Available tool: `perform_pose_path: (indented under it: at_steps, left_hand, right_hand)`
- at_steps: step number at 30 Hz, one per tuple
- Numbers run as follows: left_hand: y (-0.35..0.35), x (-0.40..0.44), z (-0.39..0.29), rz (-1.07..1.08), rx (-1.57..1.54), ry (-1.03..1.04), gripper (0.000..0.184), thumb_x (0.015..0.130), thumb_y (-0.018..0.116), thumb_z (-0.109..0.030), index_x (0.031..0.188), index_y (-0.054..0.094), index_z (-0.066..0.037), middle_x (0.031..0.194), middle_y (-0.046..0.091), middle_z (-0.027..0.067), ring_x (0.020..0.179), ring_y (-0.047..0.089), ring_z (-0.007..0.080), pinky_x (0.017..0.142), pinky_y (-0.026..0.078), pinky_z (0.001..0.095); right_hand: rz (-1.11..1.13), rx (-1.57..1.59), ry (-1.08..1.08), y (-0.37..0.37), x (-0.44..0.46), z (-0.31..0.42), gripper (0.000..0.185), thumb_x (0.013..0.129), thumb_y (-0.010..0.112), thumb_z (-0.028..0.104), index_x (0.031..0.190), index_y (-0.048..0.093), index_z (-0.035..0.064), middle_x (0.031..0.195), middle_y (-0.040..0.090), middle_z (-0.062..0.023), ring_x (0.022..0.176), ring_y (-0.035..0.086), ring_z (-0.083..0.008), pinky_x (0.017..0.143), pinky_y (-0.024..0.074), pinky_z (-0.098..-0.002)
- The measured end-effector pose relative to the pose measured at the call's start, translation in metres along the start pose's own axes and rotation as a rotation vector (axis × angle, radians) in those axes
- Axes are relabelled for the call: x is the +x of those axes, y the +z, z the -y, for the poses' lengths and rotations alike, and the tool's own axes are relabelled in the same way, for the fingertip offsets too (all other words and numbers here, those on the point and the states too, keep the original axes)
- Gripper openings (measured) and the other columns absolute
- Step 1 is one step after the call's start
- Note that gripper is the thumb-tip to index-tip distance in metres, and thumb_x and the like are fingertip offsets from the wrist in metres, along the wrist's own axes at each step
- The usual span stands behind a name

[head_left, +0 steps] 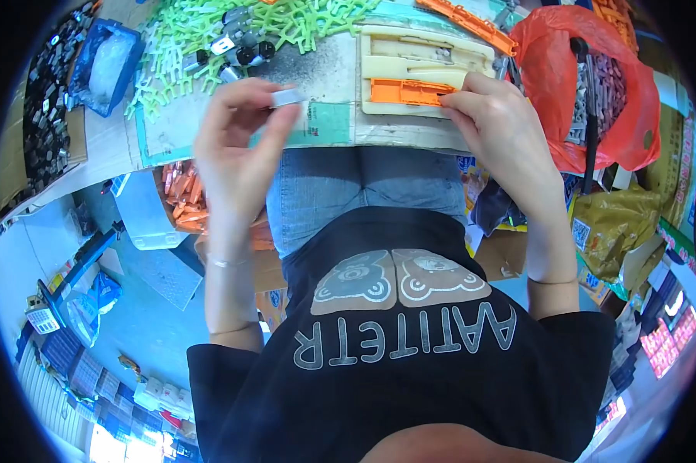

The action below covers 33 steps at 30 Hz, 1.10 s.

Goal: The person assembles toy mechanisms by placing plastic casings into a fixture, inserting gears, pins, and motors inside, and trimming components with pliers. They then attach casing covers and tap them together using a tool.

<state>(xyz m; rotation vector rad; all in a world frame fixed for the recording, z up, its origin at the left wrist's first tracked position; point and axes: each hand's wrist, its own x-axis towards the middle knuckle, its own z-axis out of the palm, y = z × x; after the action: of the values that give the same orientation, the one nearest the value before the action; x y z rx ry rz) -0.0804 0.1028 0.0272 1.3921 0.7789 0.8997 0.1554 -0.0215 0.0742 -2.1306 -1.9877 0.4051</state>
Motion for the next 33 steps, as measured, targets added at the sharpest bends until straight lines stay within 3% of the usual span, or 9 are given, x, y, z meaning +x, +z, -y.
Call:
perform_pose_path:
  at_steps: [3, 5, 8, 20, 22, 24, 26, 28, 33]
  left_hand:
    - [0.035, 0.001, 0.01, 0.072, 0.208, 0.167, 0.02, 0.074, 0.072, 0.003, 0.091, 0.067, -0.006, 0.099, 0.063, 0.0087, 0.084, 0.061, 0.0162, 0.072, 0.05, 0.027]
    - [0.05, 0.012, 0.02, 0.214, 0.469, 0.559, 0.016, 0.072, 0.075, -0.007, 0.087, 0.069, -0.011, 0.094, 0.066, 0.0031, 0.084, 0.061, 0.0181, 0.076, 0.046, 0.0318]
    - [0.056, 0.025, 0.029, 0.264, 0.721, 0.703, 0.015, 0.07, 0.075, -0.017, 0.084, 0.07, -0.014, 0.089, 0.067, -0.0031, 0.086, 0.06, 0.0186, 0.08, 0.039, 0.0335]
    - [0.048, 0.026, 0.018, 0.344, 0.835, 0.691, 0.015, 0.067, 0.075, -0.023, 0.08, 0.071, -0.018, 0.1, 0.063, 0.001, 0.098, 0.055, 0.021, 0.086, 0.034, 0.0369]
    - [0.054, 0.03, 0.005, 0.323, 0.863, 0.712, 0.013, 0.067, 0.074, -0.023, 0.077, 0.07, -0.016, 0.097, 0.062, 0.0021, 0.098, 0.056, 0.0208, 0.086, 0.035, 0.0369]
    - [0.062, 0.038, -0.008, 0.428, 0.901, 0.721, 0.016, 0.066, 0.074, -0.024, 0.069, 0.064, -0.012, 0.095, 0.061, 0.0035, 0.097, 0.056, 0.0208, 0.084, 0.037, 0.0381]
    - [0.068, 0.051, -0.014, 0.423, 0.893, 0.779, 0.017, 0.068, 0.073, -0.023, 0.069, 0.062, -0.011, 0.094, 0.06, 0.0034, 0.094, 0.056, 0.0207, 0.082, 0.038, 0.0396]
    - [0.074, 0.069, -0.022, 0.349, 0.846, 0.727, 0.012, 0.072, 0.072, -0.016, 0.082, 0.066, -0.012, 0.097, 0.062, 0.0043, 0.092, 0.057, 0.0232, 0.086, 0.038, 0.0382]
    - [0.081, 0.132, -0.022, 0.142, 0.933, 0.73, 0.013, 0.077, 0.066, -0.012, 0.089, 0.065, -0.008, 0.091, 0.061, 0.0062, 0.085, 0.059, 0.0237, 0.074, 0.041, 0.0355]
  right_hand:
    - [-0.01, -0.015, 0.005, 0.002, -0.001, 0.0, 0.011, 0.079, 0.063, 0.008, 0.086, 0.066, -0.0001, 0.079, 0.057, -0.0122, 0.077, 0.058, -0.03, 0.07, 0.0464, -0.0381]
    - [-0.018, -0.012, 0.011, 0.003, -0.002, -0.001, 0.012, 0.079, 0.063, 0.009, 0.087, 0.066, 0.0001, 0.08, 0.057, -0.0122, 0.077, 0.058, -0.03, 0.07, 0.0464, -0.0382]
    - [-0.021, 0.011, 0.022, 0.004, -0.002, -0.002, 0.012, 0.079, 0.064, 0.009, 0.086, 0.066, 0.0002, 0.08, 0.056, -0.0123, 0.077, 0.058, -0.0301, 0.07, 0.0463, -0.0384]
    - [-0.077, 0.011, -0.017, 0.004, -0.008, -0.004, 0.016, 0.077, 0.066, 0.012, 0.088, 0.065, 0.0008, 0.079, 0.056, -0.0117, 0.076, 0.057, -0.0299, 0.07, 0.0462, -0.0377]
    - [-0.369, 0.306, -0.093, -0.005, -0.011, 0.004, 0.027, 0.071, 0.074, 0.019, 0.09, 0.065, 0.0021, 0.078, 0.056, -0.0097, 0.077, 0.057, -0.0272, 0.07, 0.0465, -0.0378]
    - [-0.428, 0.485, -0.213, -0.032, -0.024, 0.017, 0.041, 0.067, 0.081, 0.024, 0.096, 0.06, 0.0047, 0.089, 0.053, -0.0064, 0.08, 0.054, -0.024, 0.068, 0.0469, -0.0376]
    - [-0.72, 1.197, -0.468, -0.045, -0.036, 0.041, 0.039, 0.072, 0.078, 0.019, 0.095, 0.05, 0.0042, 0.095, 0.043, -0.0059, 0.08, 0.051, -0.0227, 0.064, 0.0497, -0.0339]
    - [-0.85, 1.551, -0.611, -0.054, -0.038, 0.049, 0.04, 0.075, 0.077, 0.017, 0.095, 0.045, 0.004, 0.098, 0.039, -0.0056, 0.08, 0.049, -0.022, 0.062, 0.0511, -0.032]
    - [-0.598, 1.936, -1.146, -0.072, -0.034, 0.051, 0.016, 0.081, 0.061, -0.004, 0.085, 0.047, 0.003, 0.099, 0.04, -0.0067, 0.082, 0.047, -0.0223, 0.069, 0.0547, -0.0377]
